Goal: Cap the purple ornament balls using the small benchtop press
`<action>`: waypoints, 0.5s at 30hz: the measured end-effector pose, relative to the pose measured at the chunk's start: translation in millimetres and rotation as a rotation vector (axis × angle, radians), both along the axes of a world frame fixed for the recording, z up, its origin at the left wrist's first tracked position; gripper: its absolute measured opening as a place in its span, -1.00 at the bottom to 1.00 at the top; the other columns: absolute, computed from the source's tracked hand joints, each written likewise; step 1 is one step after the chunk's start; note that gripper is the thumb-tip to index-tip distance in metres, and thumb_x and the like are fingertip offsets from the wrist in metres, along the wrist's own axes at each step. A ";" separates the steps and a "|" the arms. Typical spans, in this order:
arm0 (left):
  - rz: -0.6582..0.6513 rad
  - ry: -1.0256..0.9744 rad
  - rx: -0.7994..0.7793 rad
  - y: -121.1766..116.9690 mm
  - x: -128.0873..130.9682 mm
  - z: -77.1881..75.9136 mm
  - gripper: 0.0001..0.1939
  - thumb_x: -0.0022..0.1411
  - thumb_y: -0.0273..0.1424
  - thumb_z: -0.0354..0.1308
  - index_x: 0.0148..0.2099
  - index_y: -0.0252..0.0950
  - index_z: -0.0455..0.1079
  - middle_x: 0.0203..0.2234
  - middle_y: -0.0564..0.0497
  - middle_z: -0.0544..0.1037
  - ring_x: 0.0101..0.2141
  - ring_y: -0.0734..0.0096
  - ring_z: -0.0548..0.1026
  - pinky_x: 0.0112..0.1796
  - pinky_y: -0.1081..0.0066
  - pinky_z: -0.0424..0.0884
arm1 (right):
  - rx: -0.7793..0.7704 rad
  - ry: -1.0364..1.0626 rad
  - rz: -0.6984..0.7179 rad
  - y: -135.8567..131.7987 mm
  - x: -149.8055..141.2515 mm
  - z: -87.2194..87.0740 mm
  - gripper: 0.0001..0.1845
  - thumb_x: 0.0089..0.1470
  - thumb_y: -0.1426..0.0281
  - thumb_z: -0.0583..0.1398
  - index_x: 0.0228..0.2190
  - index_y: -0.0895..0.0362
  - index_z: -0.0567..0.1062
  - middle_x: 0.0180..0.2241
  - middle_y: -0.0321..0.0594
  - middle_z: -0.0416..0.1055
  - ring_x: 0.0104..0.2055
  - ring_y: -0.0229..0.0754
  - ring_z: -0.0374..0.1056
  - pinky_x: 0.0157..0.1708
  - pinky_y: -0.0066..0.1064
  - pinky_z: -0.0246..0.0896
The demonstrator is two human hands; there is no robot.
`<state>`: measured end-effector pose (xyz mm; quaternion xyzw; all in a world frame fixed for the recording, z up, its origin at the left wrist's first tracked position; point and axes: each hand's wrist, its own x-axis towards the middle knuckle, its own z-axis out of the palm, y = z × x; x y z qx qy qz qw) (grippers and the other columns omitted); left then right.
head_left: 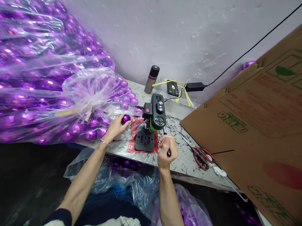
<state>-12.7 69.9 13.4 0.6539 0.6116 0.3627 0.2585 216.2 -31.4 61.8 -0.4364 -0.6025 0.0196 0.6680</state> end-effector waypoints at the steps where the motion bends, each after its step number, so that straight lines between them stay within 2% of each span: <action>1: 0.002 -0.152 0.031 -11.1 -1.8 -1.9 -0.51 0.32 -0.13 0.24 0.20 -0.24 0.49 0.16 -0.22 0.57 0.10 -0.03 0.56 0.01 0.14 0.56 | 0.001 0.005 0.005 0.1 -0.3 0.6 -0.58 0.41 0.45 0.08 -0.54 0.06 0.33 -0.51 -0.33 0.36 -0.41 -0.26 0.35 -0.38 -0.35 0.17; 4: -0.005 -0.621 -0.048 -47.4 1.1 -7.7 -0.42 0.35 -0.02 0.17 0.30 -0.17 0.38 0.17 -0.15 0.52 -0.05 0.15 0.60 -0.24 0.31 0.59 | -0.010 0.048 0.008 0.0 -3.0 5.6 -0.57 0.41 0.43 0.08 -0.55 0.06 0.33 -0.53 -0.34 0.34 -0.41 -0.26 0.36 -0.37 -0.35 0.19; 6: -0.046 -0.821 -0.176 -67.2 11.2 -13.7 -0.34 0.31 0.04 0.24 0.32 -0.16 0.32 0.08 -0.12 0.57 -0.16 0.24 0.61 -0.27 0.35 0.57 | -0.046 0.085 -0.007 -0.3 -5.2 12.5 -0.55 0.42 0.39 0.08 -0.57 0.05 0.32 -0.55 -0.35 0.31 -0.42 -0.25 0.35 -0.37 -0.34 0.20; 7: -0.074 -0.860 -0.224 -74.0 18.1 -17.7 -0.29 0.26 0.05 0.32 0.32 -0.16 0.31 0.04 -0.11 0.58 -0.17 0.24 0.62 -0.23 0.34 0.58 | -0.071 0.099 -0.014 -0.4 -6.0 16.8 -0.54 0.42 0.36 0.09 -0.57 0.05 0.31 -0.56 -0.36 0.29 -0.42 -0.25 0.34 -0.38 -0.34 0.21; 9: -0.119 -0.812 -0.238 -80.3 34.0 -27.5 -0.22 0.14 0.01 0.46 0.28 -0.19 0.34 0.04 -0.13 0.60 -0.07 0.17 0.63 -0.06 0.26 0.59 | -0.122 0.117 -0.017 -0.3 -6.7 26.4 -0.52 0.43 0.31 0.09 -0.58 0.05 0.30 -0.56 -0.36 0.28 -0.43 -0.26 0.33 -0.38 -0.34 0.21; 11: -0.133 -0.641 -0.144 -78.3 49.6 -38.0 -0.21 0.06 -0.01 0.53 0.23 -0.22 0.39 0.11 -0.17 0.58 0.09 0.02 0.59 0.14 0.12 0.52 | -0.154 0.125 -0.003 0.1 -6.4 35.6 -0.51 0.44 0.29 0.09 -0.58 0.05 0.29 -0.54 -0.36 0.30 -0.44 -0.28 0.31 -0.40 -0.36 0.19; 13: -0.152 -0.435 -0.022 -71.8 62.2 -46.9 -0.23 0.10 0.01 0.51 0.24 -0.23 0.41 0.17 -0.22 0.56 0.19 -0.09 0.54 0.25 -0.01 0.44 | -0.161 0.121 0.007 0.8 -5.6 42.3 -0.50 0.44 0.29 0.08 -0.59 0.05 0.28 -0.54 -0.36 0.31 -0.46 -0.30 0.29 -0.41 -0.38 0.17; 15: -0.195 -0.264 0.065 -64.5 70.8 -53.2 -0.24 0.18 0.03 0.46 0.28 -0.23 0.39 0.18 -0.25 0.57 0.19 -0.13 0.54 0.24 -0.07 0.45 | -0.157 0.104 0.011 1.4 -4.9 45.8 -0.49 0.45 0.29 0.08 -0.59 0.06 0.27 -0.54 -0.36 0.32 -0.47 -0.31 0.27 -0.42 -0.38 0.16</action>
